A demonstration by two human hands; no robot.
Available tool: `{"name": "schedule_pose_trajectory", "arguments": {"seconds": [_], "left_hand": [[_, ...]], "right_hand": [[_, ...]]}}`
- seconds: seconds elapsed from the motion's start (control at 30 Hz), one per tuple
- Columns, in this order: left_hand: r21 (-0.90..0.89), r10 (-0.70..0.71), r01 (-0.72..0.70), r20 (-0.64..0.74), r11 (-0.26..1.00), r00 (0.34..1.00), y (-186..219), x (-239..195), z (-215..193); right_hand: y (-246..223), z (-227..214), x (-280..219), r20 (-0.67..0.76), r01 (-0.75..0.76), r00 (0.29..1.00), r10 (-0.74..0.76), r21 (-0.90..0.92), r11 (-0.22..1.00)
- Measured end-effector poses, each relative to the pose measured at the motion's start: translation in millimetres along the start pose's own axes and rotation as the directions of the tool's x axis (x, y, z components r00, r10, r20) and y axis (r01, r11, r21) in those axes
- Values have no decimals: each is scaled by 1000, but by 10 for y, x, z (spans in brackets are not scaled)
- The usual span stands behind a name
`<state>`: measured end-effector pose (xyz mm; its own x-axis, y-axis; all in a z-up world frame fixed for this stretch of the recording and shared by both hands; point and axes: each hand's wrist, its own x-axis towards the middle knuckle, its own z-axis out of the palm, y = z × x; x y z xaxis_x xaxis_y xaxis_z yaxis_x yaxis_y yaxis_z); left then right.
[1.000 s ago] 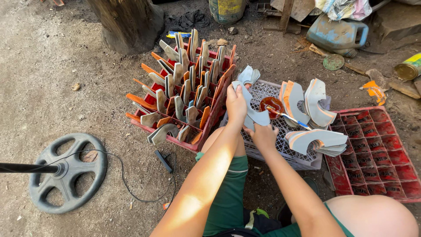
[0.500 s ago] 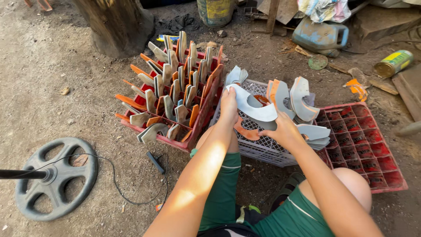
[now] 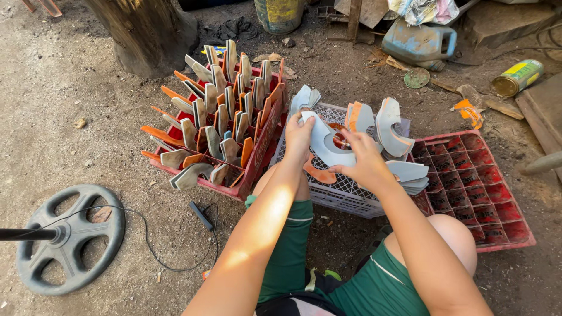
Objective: The person sits on the ground and paints curved gray parts orange using a small brush and a container of paint. They repeatedly dip the brush, apply paint to each part, and place finished pieces into a red crate.
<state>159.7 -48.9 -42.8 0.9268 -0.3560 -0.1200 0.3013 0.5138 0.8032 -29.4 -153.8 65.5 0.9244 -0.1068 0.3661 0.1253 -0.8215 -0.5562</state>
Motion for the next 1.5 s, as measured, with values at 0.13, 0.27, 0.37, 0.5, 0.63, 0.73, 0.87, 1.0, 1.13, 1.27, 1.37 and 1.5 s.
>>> {"name": "schedule_pose_trajectory", "arguments": {"seconds": [0.13,0.27,0.37,0.5,0.63,0.73,0.87,1.0,1.13,1.27,1.37,1.5], "left_hand": [[21,130,-131,8,991,991,-71,13,-26],[-122,78,-74,29,990,997,-53,0,-60],[-276,-64,112,179,954,982,128,-87,-31],[-202,-237,295,267,934,934,412,-281,86],[-163,-180,283,464,945,867,502,-405,187],[-169,-127,230,470,959,874,460,-391,191],[-161,-152,250,460,955,875,409,-353,157],[-126,-177,252,428,960,886,427,-359,157],[-118,-164,237,439,964,883,479,-390,168],[-137,-167,248,434,959,885,515,-403,161],[-137,-160,239,427,961,890,515,-397,158],[-146,-172,246,392,958,904,529,-404,160]], "right_hand": [[-36,171,-27,-1,77,997,-80,-275,958],[74,210,-14,5,171,984,-177,-290,942],[196,126,11,80,149,986,-146,-39,988],[258,28,-23,95,-84,993,71,138,987],[226,11,-15,83,-113,992,97,214,970],[235,-25,-17,114,-29,993,13,136,990],[256,-102,-18,144,63,987,-67,35,997],[244,-150,-47,189,73,978,-85,67,995],[203,-177,-62,245,45,968,-60,65,997],[162,-204,-48,247,77,966,-81,28,997],[160,-205,-58,255,104,962,-97,-14,995],[179,-125,-78,241,62,969,-57,-10,998]]}}
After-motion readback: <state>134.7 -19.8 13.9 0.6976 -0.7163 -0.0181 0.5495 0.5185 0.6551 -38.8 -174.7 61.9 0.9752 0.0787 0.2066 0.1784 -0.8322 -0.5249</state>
